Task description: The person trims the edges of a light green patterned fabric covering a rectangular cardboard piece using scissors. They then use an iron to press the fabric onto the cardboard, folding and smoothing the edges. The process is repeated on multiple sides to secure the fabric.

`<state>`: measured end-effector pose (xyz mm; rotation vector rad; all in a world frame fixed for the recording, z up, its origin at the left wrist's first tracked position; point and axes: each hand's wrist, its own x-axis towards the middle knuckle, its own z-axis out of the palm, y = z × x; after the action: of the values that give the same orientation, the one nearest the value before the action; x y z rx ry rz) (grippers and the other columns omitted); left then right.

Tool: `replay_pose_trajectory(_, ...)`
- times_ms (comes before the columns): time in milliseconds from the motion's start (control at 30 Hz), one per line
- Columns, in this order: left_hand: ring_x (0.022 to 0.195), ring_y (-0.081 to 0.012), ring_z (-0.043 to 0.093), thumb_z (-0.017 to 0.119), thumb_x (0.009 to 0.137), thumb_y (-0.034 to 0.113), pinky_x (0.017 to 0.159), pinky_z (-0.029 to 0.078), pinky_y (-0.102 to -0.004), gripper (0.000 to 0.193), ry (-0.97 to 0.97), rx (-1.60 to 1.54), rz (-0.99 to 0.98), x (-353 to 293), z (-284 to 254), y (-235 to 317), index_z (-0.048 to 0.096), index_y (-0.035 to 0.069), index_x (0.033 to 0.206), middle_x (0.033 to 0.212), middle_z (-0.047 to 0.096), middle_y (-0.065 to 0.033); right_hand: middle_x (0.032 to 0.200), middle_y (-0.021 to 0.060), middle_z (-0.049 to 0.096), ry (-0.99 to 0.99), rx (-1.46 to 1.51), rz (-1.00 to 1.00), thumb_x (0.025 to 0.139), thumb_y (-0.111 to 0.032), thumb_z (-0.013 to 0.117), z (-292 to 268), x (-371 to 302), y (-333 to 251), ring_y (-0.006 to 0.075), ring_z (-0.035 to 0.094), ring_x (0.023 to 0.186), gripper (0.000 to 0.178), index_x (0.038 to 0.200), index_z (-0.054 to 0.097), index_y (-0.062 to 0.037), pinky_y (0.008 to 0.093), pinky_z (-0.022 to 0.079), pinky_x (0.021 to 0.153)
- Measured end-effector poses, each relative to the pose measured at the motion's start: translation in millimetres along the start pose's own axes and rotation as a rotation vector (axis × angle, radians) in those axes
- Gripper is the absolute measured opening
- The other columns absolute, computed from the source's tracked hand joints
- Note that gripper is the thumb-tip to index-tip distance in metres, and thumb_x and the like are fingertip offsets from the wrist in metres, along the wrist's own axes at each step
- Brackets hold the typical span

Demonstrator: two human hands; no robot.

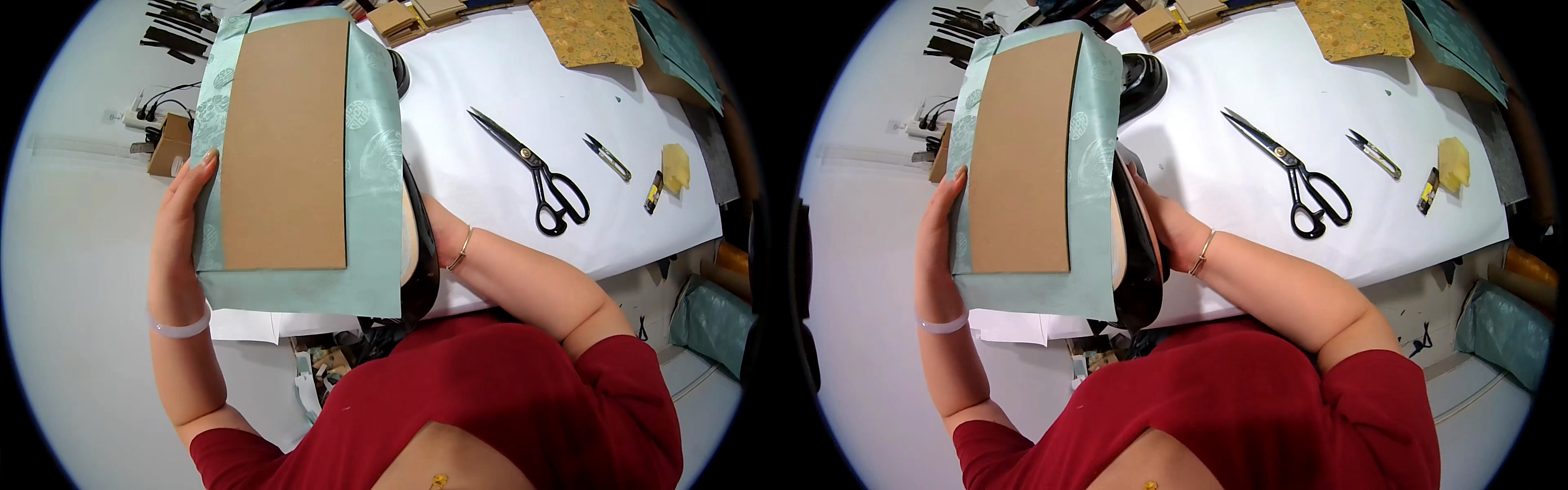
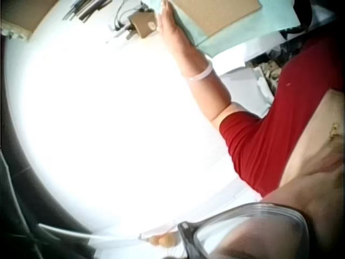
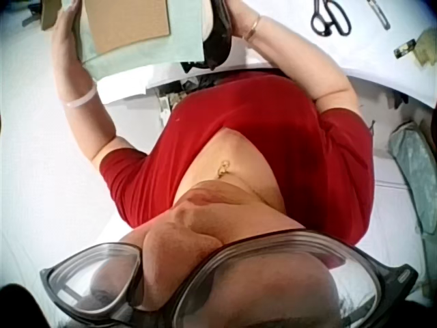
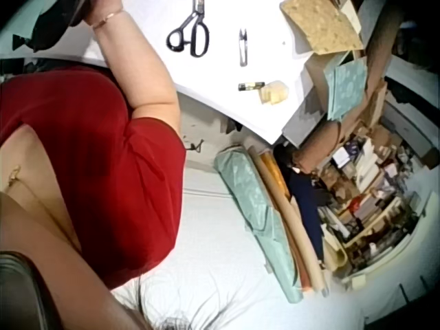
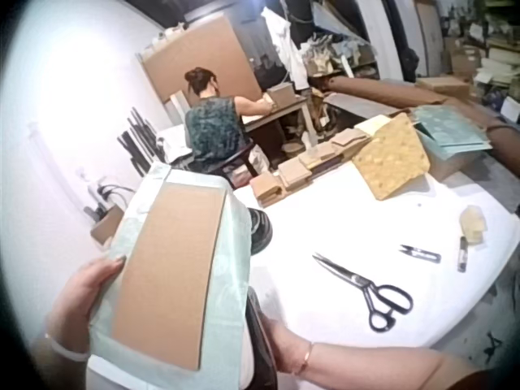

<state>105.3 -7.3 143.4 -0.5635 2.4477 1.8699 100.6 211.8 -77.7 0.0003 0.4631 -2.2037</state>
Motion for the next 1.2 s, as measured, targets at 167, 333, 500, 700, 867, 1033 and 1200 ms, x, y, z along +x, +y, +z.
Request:
replay_pose_trajectory(167,0.1,-0.0097,0.065,0.067,0.095,0.025,0.088,0.05,-0.0232,0.035,0.124,0.097,0.06,-4,4,7,0.068,0.003,0.122,0.111,0.071,-0.0031,0.14,0.0102,0.058,0.087,-0.056,-0.082,0.098,-0.069,0.044,10,-6,-5,0.0196,0.059,0.121,0.079,0.147,0.048,-0.0075,0.0344,0.048,0.101)
replay_pose_trajectory(333,0.091,-0.008,0.067,0.067,0.096,0.024,0.082,0.051,-0.0225,0.033,0.118,0.194,0.149,-17,12,27,0.068,0.002,0.12,0.103,0.073,-0.0021,0.123,0.0096,0.064,0.175,-0.034,-0.142,0.092,-0.071,0.054,2,-1,-3,0.0182,0.062,0.107,0.08,0.136,0.055,-0.0038,0.0333,0.052,0.092)
replay_pose_trajectory(500,0.084,-0.0064,0.066,0.067,0.098,0.023,0.076,0.051,-0.0208,0.031,0.069,0.256,0.219,-24,16,34,0.068,0.0,0.119,0.099,0.073,-0.0028,0.084,-0.001,0.057,0.261,-0.063,-0.204,0.088,-0.071,0.062,-6,7,3,0.0117,0.053,0.074,0.063,0.099,0.061,-0.0092,0.0272,0.046,0.068)
replay_pose_trajectory(700,0.084,-0.0052,0.066,0.067,0.098,0.022,0.075,0.051,-0.0205,0.032,0.055,0.331,0.256,-34,21,39,0.067,-0.001,0.12,0.1,0.073,-0.0033,0.07,-0.0034,0.048,0.279,-0.087,-0.269,0.087,-0.069,0.066,-10,10,8,0.0106,0.044,0.063,0.057,0.084,0.054,-0.0132,0.0263,0.038,0.059)
replay_pose_trajectory(867,0.084,-0.0048,0.065,0.067,0.099,0.023,0.074,0.05,-0.0204,0.03,0.037,0.323,0.297,-34,26,33,0.067,-0.001,0.118,0.099,0.073,-0.0028,0.068,-0.0033,0.046,0.33,-0.111,-0.285,0.087,-0.069,0.066,-9,8,5,0.0109,0.043,0.059,0.057,0.083,0.052,-0.0139,0.0272,0.037,0.057)
replay_pose_trajectory(1033,0.084,-0.0056,0.066,0.066,0.099,0.025,0.075,0.051,-0.0214,0.03,-0.019,0.279,0.223,-26,20,33,0.066,0.001,0.117,0.099,0.073,-0.0024,0.084,0.001,0.06,0.223,-0.066,-0.247,0.09,-0.07,0.062,-19,13,5,0.0134,0.055,0.074,0.061,0.102,0.06,-0.0098,0.0298,0.047,0.067)
replay_pose_trajectory(1200,0.086,-0.0066,0.066,0.064,0.099,0.024,0.077,0.052,-0.0225,0.029,-0.078,0.14,0.175,-15,1,16,0.066,0.002,0.118,0.103,0.073,-0.0025,0.136,0.01,0.062,0.066,-0.027,-0.115,0.098,-0.066,0.048,8,-8,-6,0.0184,0.061,0.117,0.075,0.143,0.052,-0.0065,0.033,0.05,0.099)
